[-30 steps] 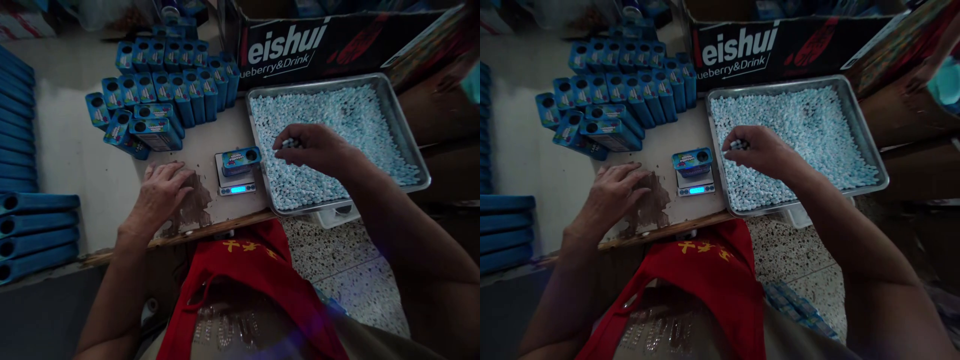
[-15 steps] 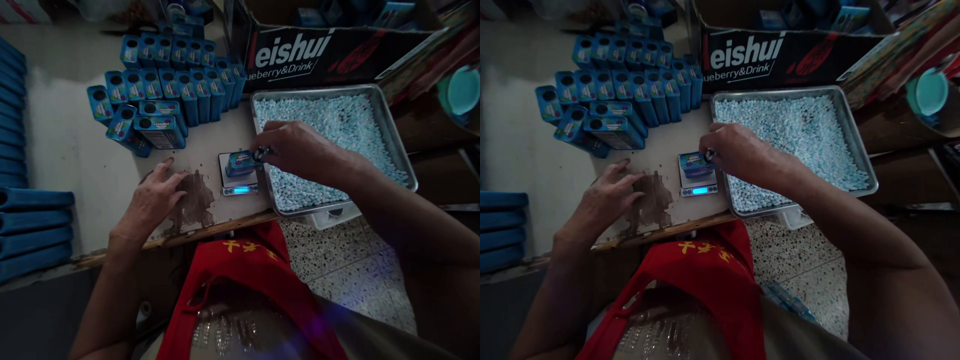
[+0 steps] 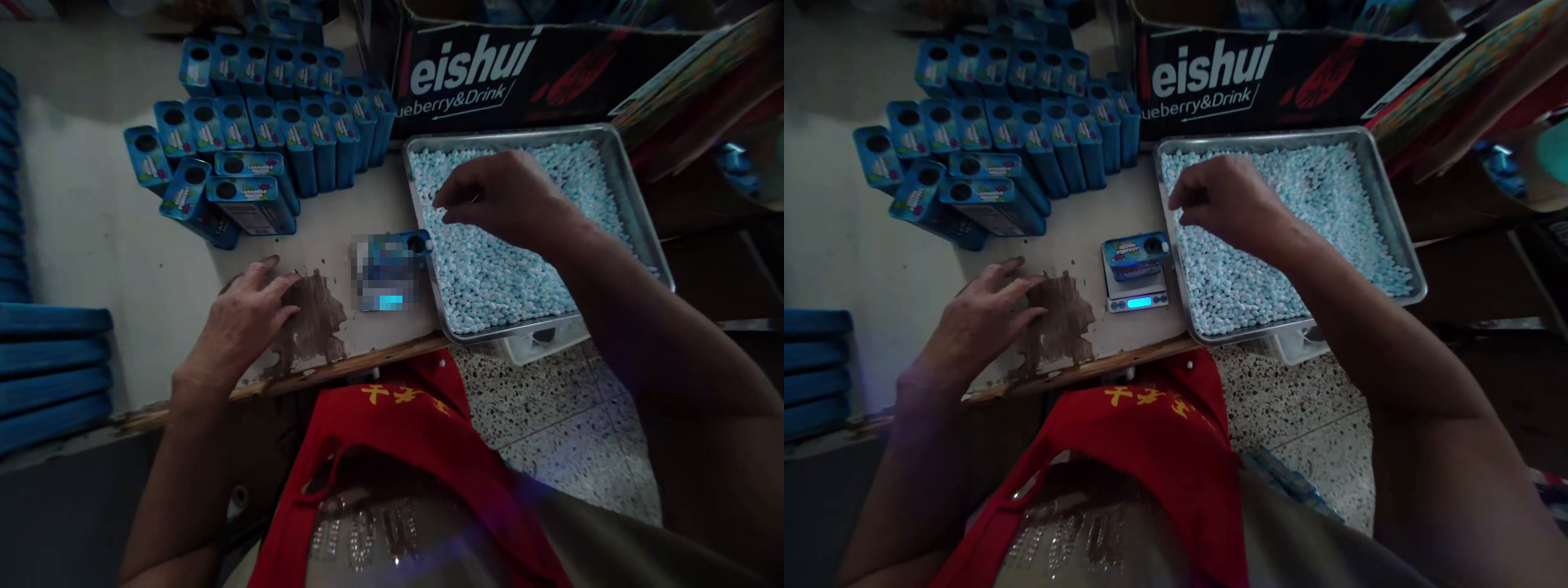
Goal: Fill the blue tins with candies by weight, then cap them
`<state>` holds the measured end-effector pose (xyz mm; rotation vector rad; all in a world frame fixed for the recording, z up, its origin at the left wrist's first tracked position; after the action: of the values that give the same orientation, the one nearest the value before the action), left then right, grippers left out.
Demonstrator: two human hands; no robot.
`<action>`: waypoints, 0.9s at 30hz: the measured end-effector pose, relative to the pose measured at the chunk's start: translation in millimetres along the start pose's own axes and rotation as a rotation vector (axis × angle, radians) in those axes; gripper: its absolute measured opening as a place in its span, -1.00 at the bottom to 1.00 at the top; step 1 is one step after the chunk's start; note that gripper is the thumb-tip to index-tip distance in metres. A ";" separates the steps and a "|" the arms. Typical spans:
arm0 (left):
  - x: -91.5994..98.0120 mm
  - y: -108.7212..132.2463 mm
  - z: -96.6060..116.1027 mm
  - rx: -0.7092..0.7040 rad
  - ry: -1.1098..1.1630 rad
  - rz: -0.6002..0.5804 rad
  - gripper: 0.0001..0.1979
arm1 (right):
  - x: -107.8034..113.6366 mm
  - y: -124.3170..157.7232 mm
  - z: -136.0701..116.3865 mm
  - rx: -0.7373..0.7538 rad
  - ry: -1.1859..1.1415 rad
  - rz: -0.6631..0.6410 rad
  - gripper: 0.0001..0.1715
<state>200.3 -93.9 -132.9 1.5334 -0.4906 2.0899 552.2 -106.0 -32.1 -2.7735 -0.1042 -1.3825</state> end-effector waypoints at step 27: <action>-10.7 -21.5 40.2 -0.050 0.179 0.134 -0.62 | 15.9 187.0 88.0 -0.320 -0.447 0.404 -0.87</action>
<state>246.6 -100.8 -131.1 1.3019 -0.5885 2.2737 646.4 -285.9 -73.6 -3.0644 0.6812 -0.7257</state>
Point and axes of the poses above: each hand's wrist, its own y-axis away from the middle knuckle, its own x-axis out of the back of the hand, z = x × y, the point moved 8 cm from there along -y, towards the middle knuckle, and after that the axes turned 6 degrees about x, right-handed, at the moved point
